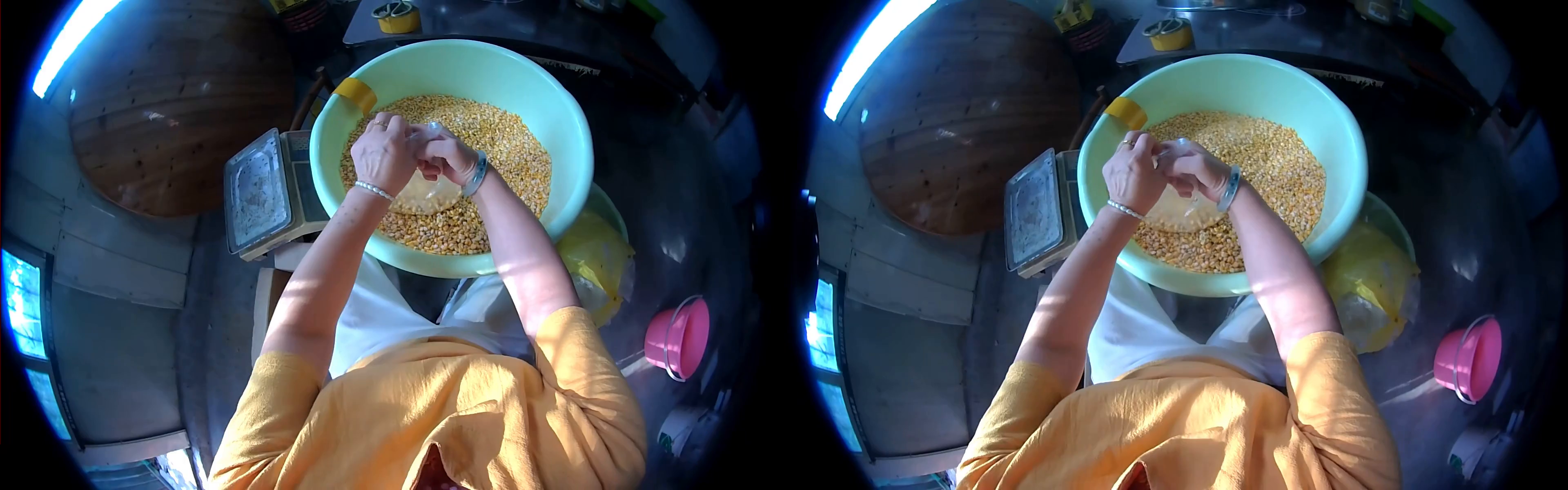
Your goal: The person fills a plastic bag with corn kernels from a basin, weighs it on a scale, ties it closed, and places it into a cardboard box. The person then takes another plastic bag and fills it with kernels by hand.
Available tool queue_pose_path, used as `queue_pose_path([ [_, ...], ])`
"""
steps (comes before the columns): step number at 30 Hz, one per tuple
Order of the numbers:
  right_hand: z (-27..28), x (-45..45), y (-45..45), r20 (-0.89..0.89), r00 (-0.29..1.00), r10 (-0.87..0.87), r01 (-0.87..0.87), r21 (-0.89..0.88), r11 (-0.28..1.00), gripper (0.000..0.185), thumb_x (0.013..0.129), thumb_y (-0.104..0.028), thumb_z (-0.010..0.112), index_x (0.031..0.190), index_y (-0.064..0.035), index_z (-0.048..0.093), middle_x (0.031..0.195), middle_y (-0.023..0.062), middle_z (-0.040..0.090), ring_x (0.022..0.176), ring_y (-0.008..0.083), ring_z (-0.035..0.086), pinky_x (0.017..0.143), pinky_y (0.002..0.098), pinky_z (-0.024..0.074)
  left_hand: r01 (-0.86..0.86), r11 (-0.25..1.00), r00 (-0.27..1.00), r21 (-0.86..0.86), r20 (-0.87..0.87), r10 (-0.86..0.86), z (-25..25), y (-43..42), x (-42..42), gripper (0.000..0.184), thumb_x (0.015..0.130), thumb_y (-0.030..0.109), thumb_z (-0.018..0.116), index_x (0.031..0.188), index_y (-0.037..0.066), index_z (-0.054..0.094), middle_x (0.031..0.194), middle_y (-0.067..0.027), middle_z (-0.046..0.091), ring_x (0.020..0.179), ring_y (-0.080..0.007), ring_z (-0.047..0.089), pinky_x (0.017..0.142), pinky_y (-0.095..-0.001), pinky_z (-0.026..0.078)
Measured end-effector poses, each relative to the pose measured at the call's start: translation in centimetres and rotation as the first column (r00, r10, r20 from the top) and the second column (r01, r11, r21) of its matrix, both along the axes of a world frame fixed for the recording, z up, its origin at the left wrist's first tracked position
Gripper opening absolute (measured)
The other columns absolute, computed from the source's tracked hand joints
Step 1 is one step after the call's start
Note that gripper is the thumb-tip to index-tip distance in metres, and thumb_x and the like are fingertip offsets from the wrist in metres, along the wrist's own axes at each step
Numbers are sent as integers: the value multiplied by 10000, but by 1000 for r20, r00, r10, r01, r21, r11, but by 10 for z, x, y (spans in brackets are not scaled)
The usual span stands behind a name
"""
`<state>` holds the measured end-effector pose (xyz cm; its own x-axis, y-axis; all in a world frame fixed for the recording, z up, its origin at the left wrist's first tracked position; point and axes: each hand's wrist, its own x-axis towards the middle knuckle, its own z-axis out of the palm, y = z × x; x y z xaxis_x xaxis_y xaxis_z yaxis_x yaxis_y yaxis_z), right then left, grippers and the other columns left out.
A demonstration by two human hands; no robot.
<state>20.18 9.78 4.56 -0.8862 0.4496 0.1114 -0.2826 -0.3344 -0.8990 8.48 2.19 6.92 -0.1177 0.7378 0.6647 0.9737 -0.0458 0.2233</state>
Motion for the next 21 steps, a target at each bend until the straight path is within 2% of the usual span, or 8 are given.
queue_pose_path([
  [6, -14, -5, 13, 143, 986, -91, 60, 207, 976, 445, 849, -528, 490, 845, -87, 544, 534, -32, 386, 422, 72, 343, 390, 215, 270, -63, 998, 985, 25, 160, 59, -19, 12, 6, 175, 620, 156, 666, 734, 66, 568, 844, -99, 580, 800, -291, 580, 668, -374, 473],
  [10, -14, -7, 12, 149, 971, -189, 179, 81, 980, 517, 861, -554, 437, 953, -64, 575, 509, -15, 390, 412, 67, 355, 387, 225, 299, -23, 1000, 948, 19, 319, 16, -24, 15, -4, 158, 668, 180, 660, 713, 50, 584, 818, -121, 601, 760, -299, 592, 671, -365, 470],
  [13, -12, -5, 14, 172, 949, -264, 241, 144, 960, 548, 872, -546, 415, 937, -27, 579, 513, 0, 444, 400, 72, 399, 365, 215, 352, 57, 997, 774, 50, 629, -76, -28, 18, -20, 157, 676, 155, 655, 717, 24, 578, 742, -114, 613, 680, -228, 602, 638, -317, 473],
  [14, -17, -3, 21, 160, 960, -230, 203, 171, 964, 575, 857, -555, 437, 954, -6, 580, 524, 7, 465, 418, 75, 433, 393, 217, 398, 140, 989, 564, 43, 818, -116, -26, 18, -26, 116, 732, 37, 648, 679, 13, 546, 792, -49, 603, 714, -102, 551, 684, -218, 456],
  [15, -17, -2, 22, 154, 960, -233, 206, 172, 963, 562, 860, -543, 443, 944, -6, 585, 523, 4, 466, 421, 73, 437, 399, 216, 401, 177, 971, 380, 158, 899, -216, -24, 16, -30, 92, 740, -8, 634, 728, 24, 549, 822, -56, 605, 729, -124, 567, 698, -229, 469],
  [17, -17, 0, 22, 142, 961, -237, 212, 174, 962, 536, 866, -520, 454, 924, -5, 593, 522, -1, 468, 426, 69, 444, 409, 214, 405, 221, 934, 145, 279, 938, -315, -21, 12, -38, 114, 754, -3, 646, 775, 27, 538, 849, -57, 606, 726, -132, 576, 708, -240, 482],
  [18, -15, 2, 22, 129, 969, -210, 188, 167, 968, 522, 869, -505, 460, 916, -4, 596, 520, -3, 470, 427, 70, 448, 412, 213, 405, 250, 933, 140, 260, 943, -301, -24, 11, -40, 212, 758, 18, 665, 930, 11, 541, 955, -77, 595, 867, -165, 581, 764, -263, 485],
  [21, -12, 3, 21, 97, 983, -155, 139, 151, 979, 481, 877, -465, 477, 891, -2, 604, 512, -7, 473, 426, 74, 454, 418, 210, 402, 377, 891, 227, 252, 908, -352, -34, 9, -27, 493, 681, 117, 760, 1091, -4, 515, 1040, -113, 579, 1029, -195, 540, 888, -324, 414],
])
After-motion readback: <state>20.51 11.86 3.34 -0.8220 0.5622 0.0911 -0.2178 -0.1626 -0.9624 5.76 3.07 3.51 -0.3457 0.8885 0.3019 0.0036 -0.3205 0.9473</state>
